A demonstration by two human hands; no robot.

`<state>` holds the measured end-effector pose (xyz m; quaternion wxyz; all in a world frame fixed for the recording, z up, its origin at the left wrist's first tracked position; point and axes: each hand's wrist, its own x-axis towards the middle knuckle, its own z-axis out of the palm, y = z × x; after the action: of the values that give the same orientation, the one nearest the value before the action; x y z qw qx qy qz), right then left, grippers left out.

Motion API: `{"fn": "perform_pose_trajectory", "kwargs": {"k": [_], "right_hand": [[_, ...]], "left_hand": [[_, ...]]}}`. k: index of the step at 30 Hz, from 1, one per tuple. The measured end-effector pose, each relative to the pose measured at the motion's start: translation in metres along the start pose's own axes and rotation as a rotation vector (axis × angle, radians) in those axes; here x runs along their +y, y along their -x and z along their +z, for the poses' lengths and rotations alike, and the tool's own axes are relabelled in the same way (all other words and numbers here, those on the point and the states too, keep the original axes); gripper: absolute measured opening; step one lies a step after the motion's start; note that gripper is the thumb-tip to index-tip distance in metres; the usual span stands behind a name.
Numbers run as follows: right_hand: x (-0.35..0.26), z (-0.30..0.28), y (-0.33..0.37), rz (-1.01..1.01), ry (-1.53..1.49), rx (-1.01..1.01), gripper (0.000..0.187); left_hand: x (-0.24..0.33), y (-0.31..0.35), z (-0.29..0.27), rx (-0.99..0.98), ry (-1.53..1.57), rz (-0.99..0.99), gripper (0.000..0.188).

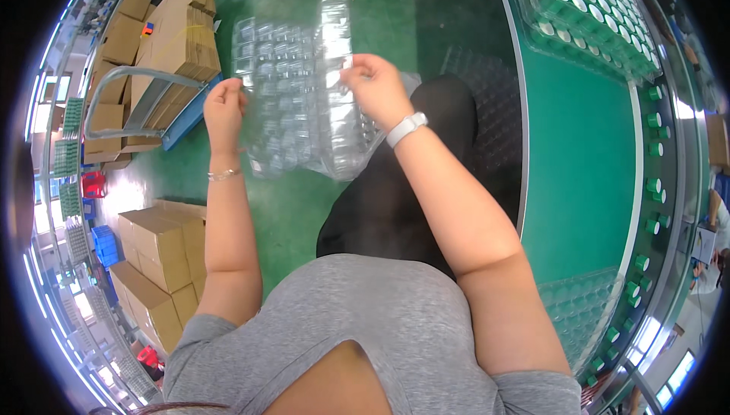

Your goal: Organizing and stacking transparent plastic component trays at a production line station.

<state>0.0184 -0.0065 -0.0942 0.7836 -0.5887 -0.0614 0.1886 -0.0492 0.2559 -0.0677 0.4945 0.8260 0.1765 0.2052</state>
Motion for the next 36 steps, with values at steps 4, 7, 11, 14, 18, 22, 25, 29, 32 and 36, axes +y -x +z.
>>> {"fn": "perform_pose_trajectory", "kwargs": {"k": [4, 7, 11, 14, 18, 22, 25, 29, 32, 36], "right_hand": [[0.031, 0.021, 0.019, -0.22, 0.244, -0.084, 0.025], [0.047, 0.025, 0.041, -0.304, 0.319, -0.102, 0.022], [0.061, 0.029, 0.063, -0.55, 0.54, -0.191, 0.021], [0.078, 0.03, 0.072, -0.679, 0.643, -0.299, 0.024], [0.098, 0.025, 0.076, -0.769, 0.709, -0.429, 0.023], [0.105, 0.019, 0.074, -0.808, 0.856, -0.585, 0.018], [0.122, -0.003, 0.059, -0.699, 0.784, -0.559, 0.019], [0.048, 0.016, 0.041, -0.035, 0.291, -0.188, 0.033], [0.023, 0.04, 0.027, 0.204, -0.042, -0.111, 0.045], [0.025, 0.045, 0.018, 0.287, 0.048, -0.167, 0.048]], "left_hand": [[0.021, 0.027, 0.019, -0.389, 0.003, 0.265, 0.022], [0.005, 0.021, 0.011, -0.236, 0.189, 0.133, 0.032], [0.032, -0.002, 0.012, -0.009, 0.219, -0.087, 0.039], [0.042, -0.026, 0.007, -0.128, 0.359, -0.242, 0.037], [0.045, -0.043, 0.006, -0.211, 0.123, -0.371, 0.035], [0.033, -0.025, 0.025, -0.274, 0.137, -0.297, 0.033], [0.02, -0.013, 0.041, -0.222, 0.038, -0.148, 0.032], [0.017, 0.015, 0.05, -0.131, -0.126, 0.072, 0.028], [0.019, 0.034, 0.066, -0.123, -0.137, 0.215, 0.025], [0.021, 0.04, 0.066, -0.105, -0.322, 0.269, 0.026]]}}
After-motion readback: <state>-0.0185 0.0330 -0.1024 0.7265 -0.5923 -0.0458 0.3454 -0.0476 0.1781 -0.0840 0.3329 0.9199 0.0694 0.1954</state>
